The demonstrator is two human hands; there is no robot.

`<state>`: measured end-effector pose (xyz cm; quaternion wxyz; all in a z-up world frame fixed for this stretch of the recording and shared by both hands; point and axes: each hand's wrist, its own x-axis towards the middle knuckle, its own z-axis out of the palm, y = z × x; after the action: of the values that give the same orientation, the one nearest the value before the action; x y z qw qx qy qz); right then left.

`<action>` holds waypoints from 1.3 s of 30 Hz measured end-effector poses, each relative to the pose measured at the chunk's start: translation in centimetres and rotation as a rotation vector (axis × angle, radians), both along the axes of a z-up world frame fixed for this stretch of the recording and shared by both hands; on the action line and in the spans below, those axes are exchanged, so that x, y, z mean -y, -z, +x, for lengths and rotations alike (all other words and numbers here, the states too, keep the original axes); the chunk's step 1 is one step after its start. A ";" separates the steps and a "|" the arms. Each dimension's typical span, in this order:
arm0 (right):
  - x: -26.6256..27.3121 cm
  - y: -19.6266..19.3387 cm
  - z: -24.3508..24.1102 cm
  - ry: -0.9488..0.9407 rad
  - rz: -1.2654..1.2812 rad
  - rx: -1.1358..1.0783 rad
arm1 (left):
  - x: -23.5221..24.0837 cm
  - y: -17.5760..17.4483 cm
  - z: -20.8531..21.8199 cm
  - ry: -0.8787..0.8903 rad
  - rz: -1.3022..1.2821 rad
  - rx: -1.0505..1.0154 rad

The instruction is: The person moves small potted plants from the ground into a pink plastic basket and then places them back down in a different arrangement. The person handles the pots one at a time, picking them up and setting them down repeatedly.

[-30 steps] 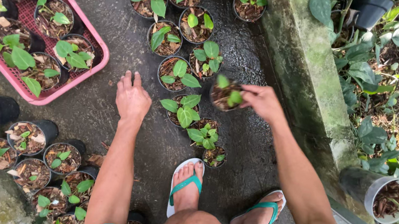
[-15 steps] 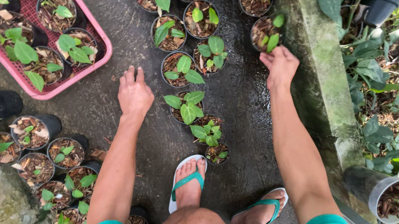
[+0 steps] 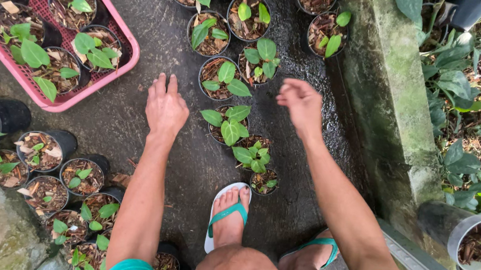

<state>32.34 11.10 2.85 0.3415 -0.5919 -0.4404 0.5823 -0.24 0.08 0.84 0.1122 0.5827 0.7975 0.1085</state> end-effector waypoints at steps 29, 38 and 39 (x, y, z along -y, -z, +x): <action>0.5 0.2 -1.4 0.185 -0.053 -0.064 | 8.3 -0.6 9.1 -0.611 0.080 1.555; 0.7 0.1 7.8 0.516 0.025 0.019 | 7.3 -0.8 9.0 -0.611 0.054 1.491; 0.4 0.3 8.2 0.549 0.035 0.014 | 7.3 -0.7 8.9 -0.615 0.051 1.490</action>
<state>40.59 10.71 2.53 0.4938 -0.6872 -0.2758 0.4560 8.70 -7.19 1.51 0.5661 0.1141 0.6352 0.5128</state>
